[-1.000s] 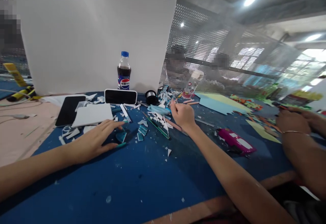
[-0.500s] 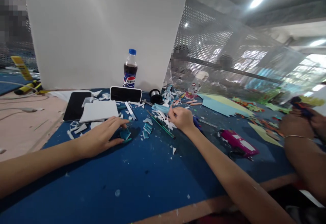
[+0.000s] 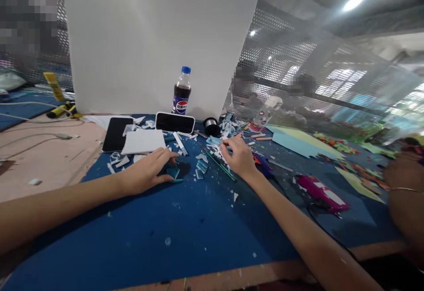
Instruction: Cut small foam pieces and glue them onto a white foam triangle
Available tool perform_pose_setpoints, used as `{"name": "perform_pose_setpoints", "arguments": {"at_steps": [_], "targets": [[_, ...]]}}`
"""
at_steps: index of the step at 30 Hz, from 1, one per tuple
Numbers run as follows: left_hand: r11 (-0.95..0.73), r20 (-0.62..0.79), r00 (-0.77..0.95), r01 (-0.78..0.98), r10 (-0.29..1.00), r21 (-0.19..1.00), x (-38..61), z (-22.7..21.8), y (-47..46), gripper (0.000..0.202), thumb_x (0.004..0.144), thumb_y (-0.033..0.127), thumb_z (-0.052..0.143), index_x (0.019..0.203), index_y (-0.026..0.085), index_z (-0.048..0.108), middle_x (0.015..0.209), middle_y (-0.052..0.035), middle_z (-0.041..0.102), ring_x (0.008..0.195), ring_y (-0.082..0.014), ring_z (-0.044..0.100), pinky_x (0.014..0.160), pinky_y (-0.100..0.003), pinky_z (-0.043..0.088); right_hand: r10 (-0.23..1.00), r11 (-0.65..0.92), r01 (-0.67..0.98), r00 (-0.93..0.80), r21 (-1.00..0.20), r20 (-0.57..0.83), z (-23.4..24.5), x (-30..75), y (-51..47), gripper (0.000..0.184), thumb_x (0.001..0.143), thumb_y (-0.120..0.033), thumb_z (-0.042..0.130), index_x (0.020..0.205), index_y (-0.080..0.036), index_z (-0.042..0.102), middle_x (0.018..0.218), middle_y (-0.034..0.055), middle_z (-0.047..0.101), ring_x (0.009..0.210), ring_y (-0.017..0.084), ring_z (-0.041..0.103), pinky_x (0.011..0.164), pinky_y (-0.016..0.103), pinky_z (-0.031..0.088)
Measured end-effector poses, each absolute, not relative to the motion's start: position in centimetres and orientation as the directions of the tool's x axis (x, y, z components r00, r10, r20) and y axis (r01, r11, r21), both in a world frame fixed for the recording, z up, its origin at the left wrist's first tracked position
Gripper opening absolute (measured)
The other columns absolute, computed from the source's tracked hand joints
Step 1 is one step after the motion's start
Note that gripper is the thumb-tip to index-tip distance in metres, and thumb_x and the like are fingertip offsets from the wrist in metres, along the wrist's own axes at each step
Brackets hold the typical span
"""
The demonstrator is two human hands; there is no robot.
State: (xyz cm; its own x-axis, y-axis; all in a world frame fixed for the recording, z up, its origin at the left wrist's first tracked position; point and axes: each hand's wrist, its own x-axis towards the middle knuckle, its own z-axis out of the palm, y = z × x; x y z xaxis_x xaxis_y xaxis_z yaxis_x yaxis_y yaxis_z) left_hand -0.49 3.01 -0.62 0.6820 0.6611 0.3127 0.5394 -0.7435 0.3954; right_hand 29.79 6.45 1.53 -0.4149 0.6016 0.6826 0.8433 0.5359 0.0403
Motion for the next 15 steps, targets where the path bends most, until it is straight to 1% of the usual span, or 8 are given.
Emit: {"name": "perform_pose_setpoints", "arguments": {"at_steps": [4,7,10,12,14,15], "targets": [[-0.741,0.321,0.674,0.542,0.665,0.396,-0.5,-0.7,3.1,0.041,0.086,0.023,0.06,0.121,0.017,0.04,0.107,-0.0085,0.056,0.102,-0.0235,0.056,0.086,-0.04,0.05,0.641,0.571,0.821,-0.44,-0.007,0.629,1.4,28.1,6.3,0.018,0.087,-0.025,0.042,0.082,-0.017,0.058,0.082,0.0115,0.063,0.082,0.025,0.054,0.078,0.038,0.042],[-0.741,0.325,0.672,0.544,0.666,0.394,-0.4,-0.8,3.2,0.041,0.084,0.023,0.063,0.119,0.017,0.042,0.105,-0.0081,0.056,0.1,-0.0236,0.056,0.085,-0.04,0.05,0.701,0.557,0.828,-0.424,-0.068,0.573,1.3,26.4,6.6,0.014,0.087,-0.023,0.044,0.085,-0.018,0.057,0.085,0.0105,0.063,0.088,0.025,0.054,0.082,0.038,0.042],[-0.744,0.329,0.673,0.542,0.663,0.391,-0.5,-0.8,3.2,0.044,0.083,0.022,0.064,0.12,0.017,0.041,0.105,-0.0083,0.055,0.101,-0.0243,0.056,0.085,-0.039,0.05,0.783,0.49,0.861,-0.368,-0.133,0.502,1.6,23.9,7.5,0.015,0.087,-0.026,0.047,0.09,-0.016,0.057,0.088,0.0112,0.063,0.09,0.024,0.054,0.081,0.036,0.043],[-0.747,0.329,0.676,0.541,0.66,0.388,-0.5,-0.8,3.2,0.044,0.083,0.023,0.063,0.121,0.017,0.04,0.106,-0.0091,0.055,0.103,-0.025,0.056,0.086,-0.04,0.05,0.835,0.442,0.883,-0.341,-0.157,0.432,1.9,21.9,8.5,0.021,0.087,-0.033,0.051,0.091,-0.014,0.058,0.091,0.0127,0.063,0.091,0.025,0.054,0.077,0.034,0.044],[-0.748,0.325,0.68,0.539,0.657,0.386,-0.6,-0.8,3.2,0.046,0.084,0.026,0.062,0.122,0.017,0.038,0.109,-0.0103,0.054,0.104,-0.0254,0.056,0.087,-0.04,0.05,0.88,0.388,0.907,-0.311,-0.165,0.36,2.1,20.1,9.7,0.022,0.083,-0.033,0.057,0.089,-0.013,0.059,0.094,0.0151,0.064,0.093,0.027,0.056,0.078,0.034,0.043],[-0.748,0.322,0.681,0.54,0.658,0.386,-0.6,-0.9,3.2,0.047,0.084,0.027,0.062,0.123,0.018,0.037,0.112,-0.0112,0.053,0.106,-0.0258,0.055,0.087,-0.04,0.05,0.901,0.36,0.917,-0.295,-0.17,0.317,2.2,19.3,10.4,0.021,0.08,-0.032,0.059,0.086,-0.012,0.06,0.094,0.0159,0.064,0.092,0.027,0.057,0.076,0.034,0.044]]}}
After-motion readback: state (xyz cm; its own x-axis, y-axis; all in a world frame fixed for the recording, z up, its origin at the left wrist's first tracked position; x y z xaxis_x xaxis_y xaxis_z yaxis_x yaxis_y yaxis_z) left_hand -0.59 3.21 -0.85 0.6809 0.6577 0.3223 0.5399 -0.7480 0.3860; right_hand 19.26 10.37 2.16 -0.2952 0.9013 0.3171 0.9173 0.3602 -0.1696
